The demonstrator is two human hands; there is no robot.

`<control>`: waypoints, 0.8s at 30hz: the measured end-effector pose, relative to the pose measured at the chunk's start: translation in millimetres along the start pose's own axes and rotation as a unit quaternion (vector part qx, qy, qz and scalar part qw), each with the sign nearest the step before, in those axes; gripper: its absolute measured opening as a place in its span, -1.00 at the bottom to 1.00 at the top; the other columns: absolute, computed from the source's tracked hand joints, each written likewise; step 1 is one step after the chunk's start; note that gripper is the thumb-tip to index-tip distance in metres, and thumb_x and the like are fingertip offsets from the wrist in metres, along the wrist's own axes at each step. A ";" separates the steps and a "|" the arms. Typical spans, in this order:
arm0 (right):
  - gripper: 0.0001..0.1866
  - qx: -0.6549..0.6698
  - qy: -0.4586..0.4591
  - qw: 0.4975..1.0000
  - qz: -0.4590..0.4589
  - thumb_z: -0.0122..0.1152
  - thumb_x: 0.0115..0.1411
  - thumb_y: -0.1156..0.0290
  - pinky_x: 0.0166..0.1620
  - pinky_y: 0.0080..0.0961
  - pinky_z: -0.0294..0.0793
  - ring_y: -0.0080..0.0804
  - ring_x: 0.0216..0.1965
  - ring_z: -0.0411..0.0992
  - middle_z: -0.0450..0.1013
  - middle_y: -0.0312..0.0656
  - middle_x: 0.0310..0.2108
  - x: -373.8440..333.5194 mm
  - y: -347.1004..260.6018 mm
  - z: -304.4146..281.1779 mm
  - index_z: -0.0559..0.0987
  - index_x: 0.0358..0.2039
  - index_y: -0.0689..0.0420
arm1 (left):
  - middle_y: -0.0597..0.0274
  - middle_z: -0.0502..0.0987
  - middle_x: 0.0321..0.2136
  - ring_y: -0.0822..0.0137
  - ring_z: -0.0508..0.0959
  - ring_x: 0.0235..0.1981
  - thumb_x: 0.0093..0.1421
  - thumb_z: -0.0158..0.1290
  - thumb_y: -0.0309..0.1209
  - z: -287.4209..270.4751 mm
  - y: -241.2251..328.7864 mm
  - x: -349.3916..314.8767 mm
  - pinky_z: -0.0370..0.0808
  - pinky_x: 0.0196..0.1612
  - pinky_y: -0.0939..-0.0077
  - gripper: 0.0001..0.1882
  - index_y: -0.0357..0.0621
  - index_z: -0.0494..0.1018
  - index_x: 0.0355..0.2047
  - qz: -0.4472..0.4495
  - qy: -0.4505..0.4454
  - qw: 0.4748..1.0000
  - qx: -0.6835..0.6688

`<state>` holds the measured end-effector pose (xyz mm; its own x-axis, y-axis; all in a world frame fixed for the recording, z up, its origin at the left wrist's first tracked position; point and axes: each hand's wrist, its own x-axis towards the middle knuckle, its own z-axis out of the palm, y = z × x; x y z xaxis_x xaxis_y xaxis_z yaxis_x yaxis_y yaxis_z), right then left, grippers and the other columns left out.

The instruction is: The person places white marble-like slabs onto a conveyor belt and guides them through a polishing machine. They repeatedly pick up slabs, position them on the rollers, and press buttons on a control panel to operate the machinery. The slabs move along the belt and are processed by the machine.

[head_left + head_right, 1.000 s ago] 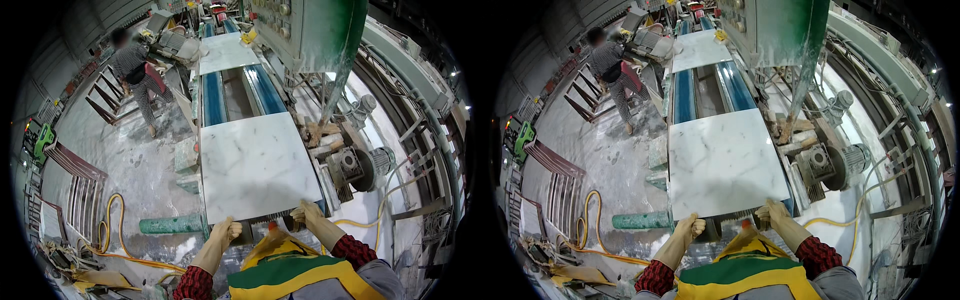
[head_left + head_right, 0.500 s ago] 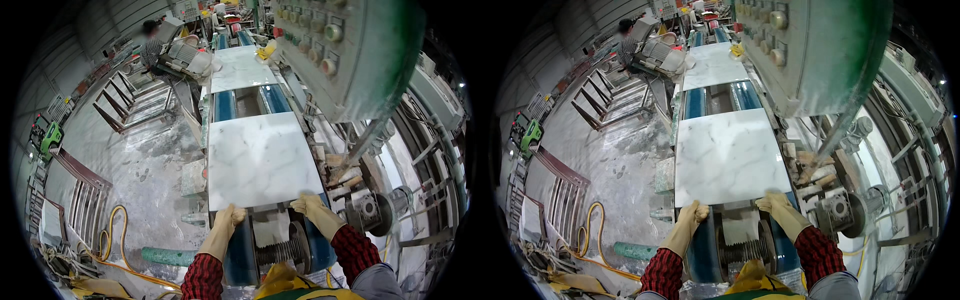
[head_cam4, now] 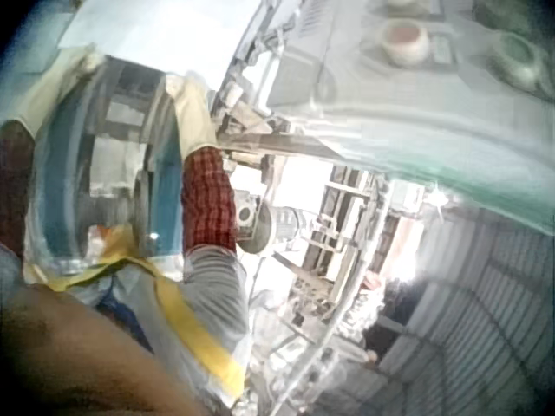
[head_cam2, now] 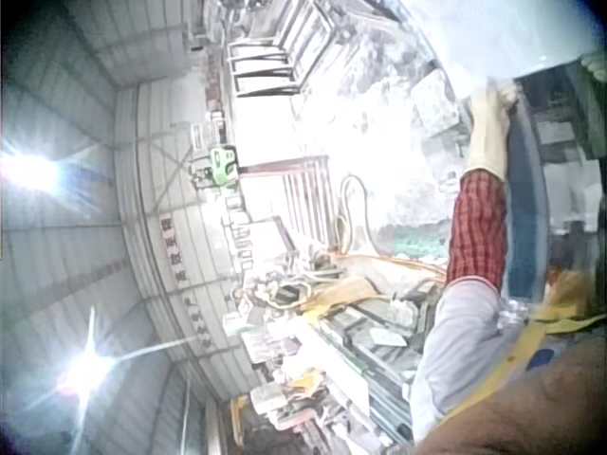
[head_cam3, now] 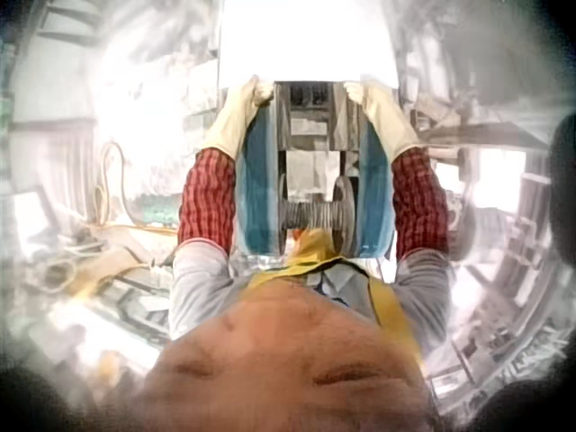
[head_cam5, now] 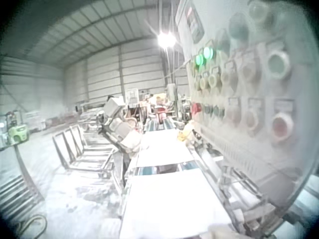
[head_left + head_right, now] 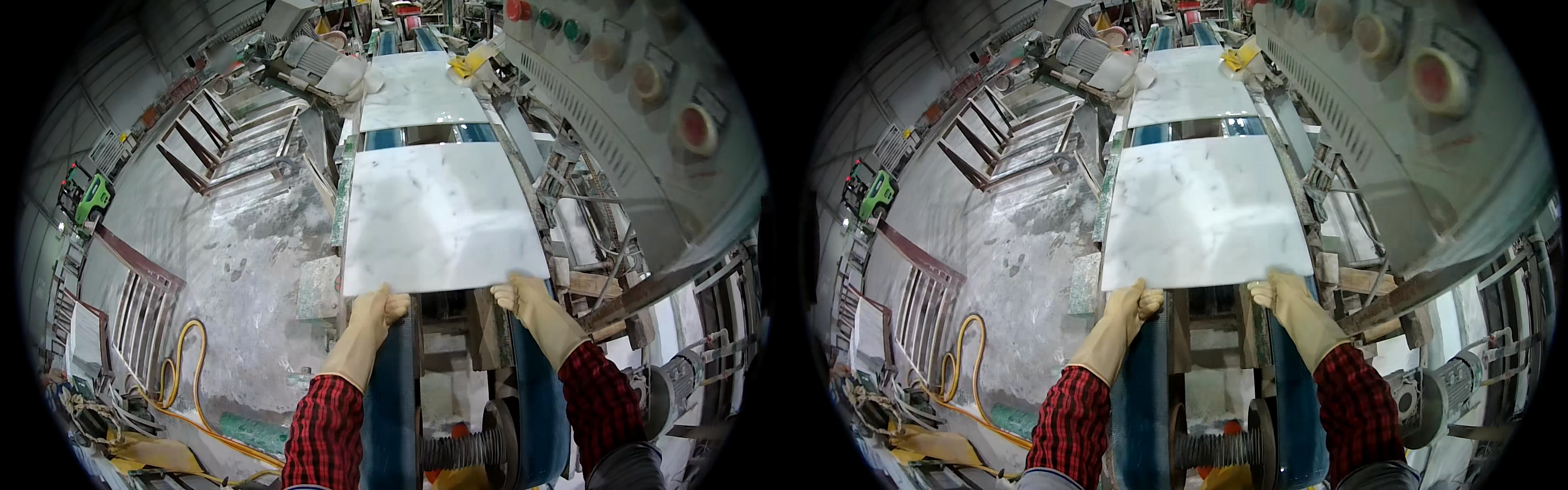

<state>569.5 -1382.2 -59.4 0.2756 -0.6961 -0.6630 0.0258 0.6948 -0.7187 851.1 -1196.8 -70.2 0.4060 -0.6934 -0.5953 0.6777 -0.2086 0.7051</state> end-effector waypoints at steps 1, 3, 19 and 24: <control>-0.69 -0.002 0.000 1.000 -0.005 -0.10 0.52 0.34 -0.54 -0.52 0.51 -0.36 -0.55 0.50 0.61 0.10 -0.33 6.0 -6.4 3.5 0.50 -0.12 0.36 | -0.01 0.60 -0.34 0.31 0.56 -0.49 0.55 -0.10 -0.31 7.9 5.2 3.6 0.50 -0.51 0.57 -0.62 -0.55 0.42 -0.11 0.008 0.008 1.000 0.005; -0.71 -0.007 0.003 1.000 -0.022 -0.09 0.51 0.36 -0.50 -0.48 0.57 -0.32 -0.49 0.56 0.63 0.15 -0.27 17.7 -16.8 8.5 0.50 -0.08 0.34 | 0.10 0.48 -0.41 0.35 0.43 -0.55 0.56 -0.16 -0.32 20.8 19.6 11.4 0.39 -0.54 0.55 -0.67 -0.43 0.34 -0.19 -0.012 -0.003 1.000 -0.018; -0.65 -0.044 0.009 0.998 -0.037 -0.12 0.53 0.37 -0.53 -0.56 0.52 -0.38 -0.53 0.52 0.60 0.06 -0.32 77.7 -62.7 38.9 0.53 -0.11 0.44 | 0.13 0.42 -0.41 0.38 0.42 -0.47 0.55 -0.19 -0.35 27.1 55.1 84.8 0.35 -0.47 0.59 -0.67 -0.44 0.30 -0.25 0.043 -0.091 0.995 -0.012; -0.64 -0.036 0.019 0.999 -0.034 -0.11 0.54 0.35 -0.55 -0.58 0.53 -0.38 -0.52 0.53 0.62 0.11 -0.28 83.4 -72.5 48.2 0.52 -0.13 0.43 | -0.04 0.53 -0.34 0.35 0.46 -0.50 0.55 -0.18 -0.34 32.7 62.5 97.5 0.34 -0.53 0.60 -0.59 -0.63 0.37 -0.14 0.030 -0.090 0.993 -0.072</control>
<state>637.0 -1481.9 -52.5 0.2384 -0.7490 -0.6181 -0.0260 0.6313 -0.7751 912.9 -1300.0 -71.6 0.3410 -0.8157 -0.4672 0.7419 -0.0717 0.6667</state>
